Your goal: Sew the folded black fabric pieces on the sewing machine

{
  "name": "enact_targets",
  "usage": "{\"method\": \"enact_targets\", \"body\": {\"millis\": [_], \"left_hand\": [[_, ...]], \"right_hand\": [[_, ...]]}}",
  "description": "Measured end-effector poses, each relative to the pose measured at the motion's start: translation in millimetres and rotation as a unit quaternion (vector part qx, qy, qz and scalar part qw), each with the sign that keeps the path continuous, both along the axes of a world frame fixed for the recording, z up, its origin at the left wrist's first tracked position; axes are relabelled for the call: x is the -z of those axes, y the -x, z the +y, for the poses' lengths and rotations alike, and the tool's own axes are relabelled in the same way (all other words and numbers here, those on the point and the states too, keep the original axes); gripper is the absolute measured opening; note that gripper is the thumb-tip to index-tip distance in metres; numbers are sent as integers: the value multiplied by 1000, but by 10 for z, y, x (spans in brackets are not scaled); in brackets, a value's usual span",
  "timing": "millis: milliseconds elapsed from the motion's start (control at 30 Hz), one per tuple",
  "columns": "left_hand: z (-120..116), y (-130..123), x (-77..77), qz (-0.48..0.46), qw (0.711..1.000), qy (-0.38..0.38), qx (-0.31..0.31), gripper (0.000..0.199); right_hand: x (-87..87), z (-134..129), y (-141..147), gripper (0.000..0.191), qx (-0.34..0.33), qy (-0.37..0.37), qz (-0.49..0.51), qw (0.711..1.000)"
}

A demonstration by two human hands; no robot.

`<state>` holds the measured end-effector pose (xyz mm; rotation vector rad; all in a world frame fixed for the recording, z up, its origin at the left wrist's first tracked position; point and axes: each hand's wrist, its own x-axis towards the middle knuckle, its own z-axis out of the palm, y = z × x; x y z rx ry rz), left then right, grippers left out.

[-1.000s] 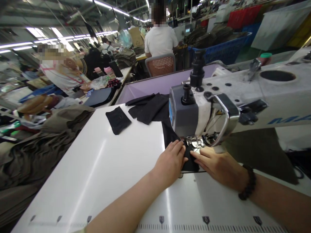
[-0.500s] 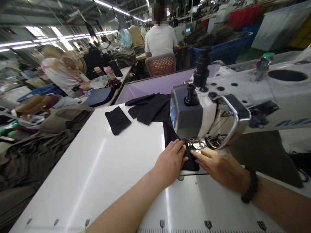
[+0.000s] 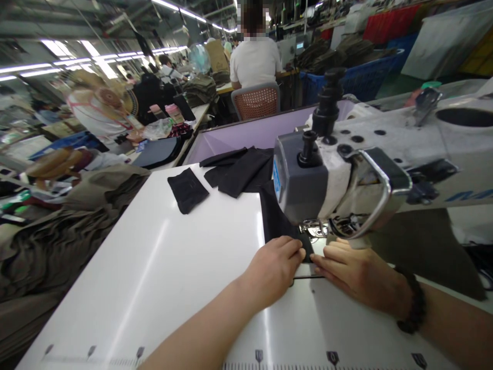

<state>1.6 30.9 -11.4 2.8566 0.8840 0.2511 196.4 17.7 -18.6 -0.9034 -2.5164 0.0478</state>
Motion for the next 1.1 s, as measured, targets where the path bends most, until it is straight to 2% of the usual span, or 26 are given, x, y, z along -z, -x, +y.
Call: {"method": "enact_targets", "body": {"millis": [367, 567, 733, 833, 1000, 1100], "left_hand": [[174, -16, 53, -22, 999, -6, -30, 21], [192, -15, 59, -33, 999, -23, -27, 19], [198, -22, 80, -64, 996, -41, -40, 19], [205, -31, 69, -50, 997, -52, -39, 20], [225, -63, 70, -25, 993, -113, -19, 21], [231, -92, 99, -49, 989, -133, -45, 20]], "right_hand": [[95, 78, 16, 26, 85, 3, -37, 996], [77, 80, 12, 23, 78, 2, -28, 997], [56, 61, -9, 29, 57, 33, -14, 998], [55, 61, -18, 32, 52, 38, -3, 998], [40, 62, -17, 32, 44, 26, 4, 999], [23, 52, -16, 30, 46, 19, 5, 999]]}}
